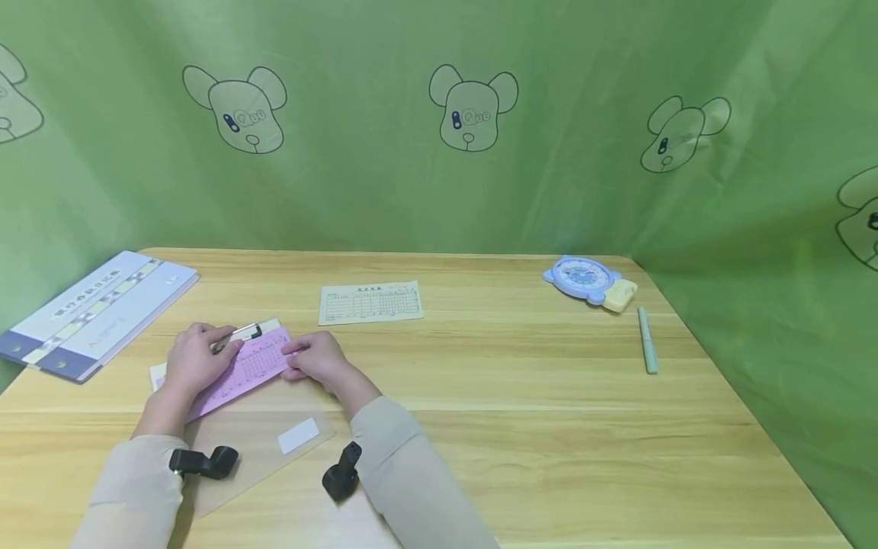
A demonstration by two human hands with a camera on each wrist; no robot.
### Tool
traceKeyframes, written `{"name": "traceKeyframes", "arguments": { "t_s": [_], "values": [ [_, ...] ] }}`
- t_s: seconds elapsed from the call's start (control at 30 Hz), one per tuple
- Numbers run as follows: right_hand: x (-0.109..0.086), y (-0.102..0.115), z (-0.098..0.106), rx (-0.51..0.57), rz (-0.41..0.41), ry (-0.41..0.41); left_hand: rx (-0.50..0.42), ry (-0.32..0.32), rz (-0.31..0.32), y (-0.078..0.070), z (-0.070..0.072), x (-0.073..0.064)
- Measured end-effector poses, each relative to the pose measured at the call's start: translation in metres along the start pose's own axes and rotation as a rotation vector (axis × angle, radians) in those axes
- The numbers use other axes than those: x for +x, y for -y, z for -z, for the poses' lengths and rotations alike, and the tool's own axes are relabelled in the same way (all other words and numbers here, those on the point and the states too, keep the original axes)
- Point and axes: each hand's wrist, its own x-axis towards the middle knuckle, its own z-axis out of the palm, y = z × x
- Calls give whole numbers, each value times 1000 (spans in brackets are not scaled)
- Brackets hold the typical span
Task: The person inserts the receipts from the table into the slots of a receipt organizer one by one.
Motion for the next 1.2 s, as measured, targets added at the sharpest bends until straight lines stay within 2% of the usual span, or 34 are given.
{"name": "traceKeyframes", "arguments": {
  "t_s": [0.13,0.27,0.37,0.5,0.77,1.2],
  "values": [
    [2,1,-2,-23,-2,-8,21,-7,-47,2,0,0],
    [4,0,-2,-38,-1,-5,87,-17,-112,4,-1,1],
    [5,0,-2,-45,2,-5,118,-12,-135,4,-2,3],
    [6,1,-1,-53,1,-9,122,2,-134,4,-3,4],
    [10,4,-4,-79,9,-16,132,-18,-139,6,-5,3],
    [16,8,-9,-65,37,-26,130,-16,-139,7,-5,4]
  ]
}}
